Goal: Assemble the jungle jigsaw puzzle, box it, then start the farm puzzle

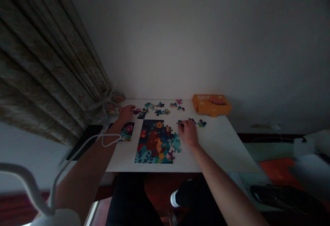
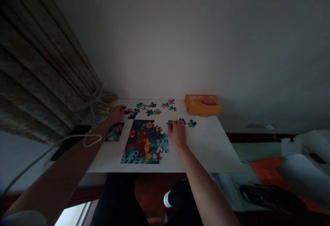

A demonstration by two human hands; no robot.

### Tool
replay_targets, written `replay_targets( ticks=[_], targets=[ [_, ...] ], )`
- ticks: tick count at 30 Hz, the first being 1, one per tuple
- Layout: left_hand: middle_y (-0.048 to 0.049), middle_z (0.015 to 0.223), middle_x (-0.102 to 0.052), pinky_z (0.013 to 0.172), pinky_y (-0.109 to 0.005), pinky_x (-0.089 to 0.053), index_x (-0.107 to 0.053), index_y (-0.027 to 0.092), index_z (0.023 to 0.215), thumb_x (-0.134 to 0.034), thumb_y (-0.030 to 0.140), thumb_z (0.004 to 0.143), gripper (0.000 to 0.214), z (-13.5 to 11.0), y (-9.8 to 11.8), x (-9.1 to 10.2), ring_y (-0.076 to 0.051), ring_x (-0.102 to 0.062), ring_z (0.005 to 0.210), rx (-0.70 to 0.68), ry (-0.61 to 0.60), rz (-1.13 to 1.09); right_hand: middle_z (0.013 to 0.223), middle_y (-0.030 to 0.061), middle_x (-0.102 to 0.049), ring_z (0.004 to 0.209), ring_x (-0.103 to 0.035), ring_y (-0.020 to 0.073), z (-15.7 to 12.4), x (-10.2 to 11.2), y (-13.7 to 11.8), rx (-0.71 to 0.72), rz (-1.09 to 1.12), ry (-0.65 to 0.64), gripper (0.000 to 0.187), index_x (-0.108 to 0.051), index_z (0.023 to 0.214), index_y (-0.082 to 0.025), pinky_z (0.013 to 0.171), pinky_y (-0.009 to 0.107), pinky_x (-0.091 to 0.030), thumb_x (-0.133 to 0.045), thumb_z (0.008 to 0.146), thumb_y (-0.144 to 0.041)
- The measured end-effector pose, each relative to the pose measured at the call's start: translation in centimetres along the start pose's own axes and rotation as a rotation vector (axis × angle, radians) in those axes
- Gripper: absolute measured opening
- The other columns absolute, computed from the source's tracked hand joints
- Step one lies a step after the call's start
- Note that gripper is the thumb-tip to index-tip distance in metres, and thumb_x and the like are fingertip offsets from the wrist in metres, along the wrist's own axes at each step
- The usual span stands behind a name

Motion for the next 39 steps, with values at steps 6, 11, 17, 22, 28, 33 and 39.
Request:
replay_targets(
  ticks=[6, 11, 17, 22, 28, 33, 39],
  targets=[
    [-0.0095, 0.103, -0.078, 0.096, -0.036, -0.052, -0.073, 0.016, 0.1, -0.052, 0.009, 0.081, 0.029, -0.3, 1.1, 0.3, -0.022, -0.071, 0.097, 0.002, -0.005, 0.036, 0.102, 0.0128, -0.071, 0.102, -0.061, 0.028, -0.1, 0.4, -0.3, 0.018, -0.021, 0.013, 0.019, -0.069, 0.099, -0.017, 0.092, 0.038, -0.041, -0.054, 0.1, -0.028],
    [-0.0081, 0.101, -0.077, 0.096, -0.037, -0.053, -0.071, 0.018, 0.092, -0.053, 0.011, 0.081, 0.022, -1.3, 2.6, -0.4, -0.024, -0.069, 0.101, -0.063, -0.02, 0.046, 0.078, 0.0071, -0.073, 0.075, -0.065, 0.021, -0.6, 0.3, -1.0, 0.108, 0.01, -0.15, 0.036, -0.068, 0.078, -0.021, 0.072, 0.03, -0.041, -0.052, 0.103, -0.042],
    [-0.0124, 0.129, -0.07, 0.114, -0.039, -0.045, -0.072, 0.018, 0.108, -0.048, 0.012, 0.086, 0.033, -4.8, 4.2, -2.1, -0.025, -0.061, 0.127, -0.232, 0.028, 0.065, 0.077, 0.0086, -0.075, 0.068, -0.067, 0.0202, -0.9, 0.5, 1.2, -0.148, 0.128, -0.038, 0.042, -0.073, 0.084, -0.021, 0.064, 0.028, -0.039, -0.042, 0.105, -0.041],
    [-0.0102, 0.134, -0.07, 0.115, -0.04, -0.045, -0.071, 0.02, 0.123, -0.047, 0.022, 0.094, 0.038, -6.9, 4.5, -2.4, -0.026, -0.063, 0.128, -0.297, 0.002, 0.146, 0.08, 0.0085, -0.074, 0.069, -0.065, 0.0224, -2.3, 2.4, 5.4, -0.279, 0.27, 0.029, 0.041, -0.071, 0.095, -0.021, 0.065, 0.03, -0.041, -0.038, 0.103, -0.042],
    [-0.0142, 0.141, -0.066, 0.117, -0.045, -0.043, -0.072, 0.016, 0.126, -0.044, 0.03, 0.099, 0.041, -7.9, 4.6, -2.8, -0.029, -0.06, 0.133, -0.285, -0.088, 0.257, 0.085, 0.0093, -0.074, 0.073, -0.064, 0.0225, -4.8, 5.3, 11.2, -0.343, 0.098, 0.021, 0.024, -0.069, 0.097, -0.02, 0.067, 0.031, -0.04, -0.048, 0.094, -0.031],
    [-0.0132, 0.146, -0.063, 0.118, -0.044, -0.042, -0.069, 0.016, 0.131, -0.044, 0.034, 0.099, 0.044, -8.1, 4.7, -2.9, -0.029, -0.057, 0.136, -0.287, -0.102, 0.261, 0.082, 0.0091, -0.073, 0.074, -0.064, 0.0228, -5.1, 5.8, 12.3, -0.332, -0.004, -0.004, 0.025, -0.067, 0.089, -0.02, 0.069, 0.032, -0.04, -0.048, 0.095, -0.035],
    [-0.0155, 0.146, -0.062, 0.117, -0.043, -0.041, -0.067, 0.014, 0.13, -0.043, 0.033, 0.1, 0.043, -7.9, 4.8, -3.0, -0.03, -0.058, 0.134, -0.268, -0.126, 0.289, 0.086, 0.0085, -0.074, 0.075, -0.065, 0.0216, -4.7, 5.7, 11.4, -0.303, -0.09, -0.03, 0.023, -0.067, 0.091, -0.02, 0.07, 0.032, -0.038, -0.049, 0.098, -0.033]
  ],
)
Point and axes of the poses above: each hand's wrist, its own z-axis towards the middle knuckle, its own x-axis out of the back of the hand, y = z × x, the point moved 3 cm from there along z, towards the middle knuckle
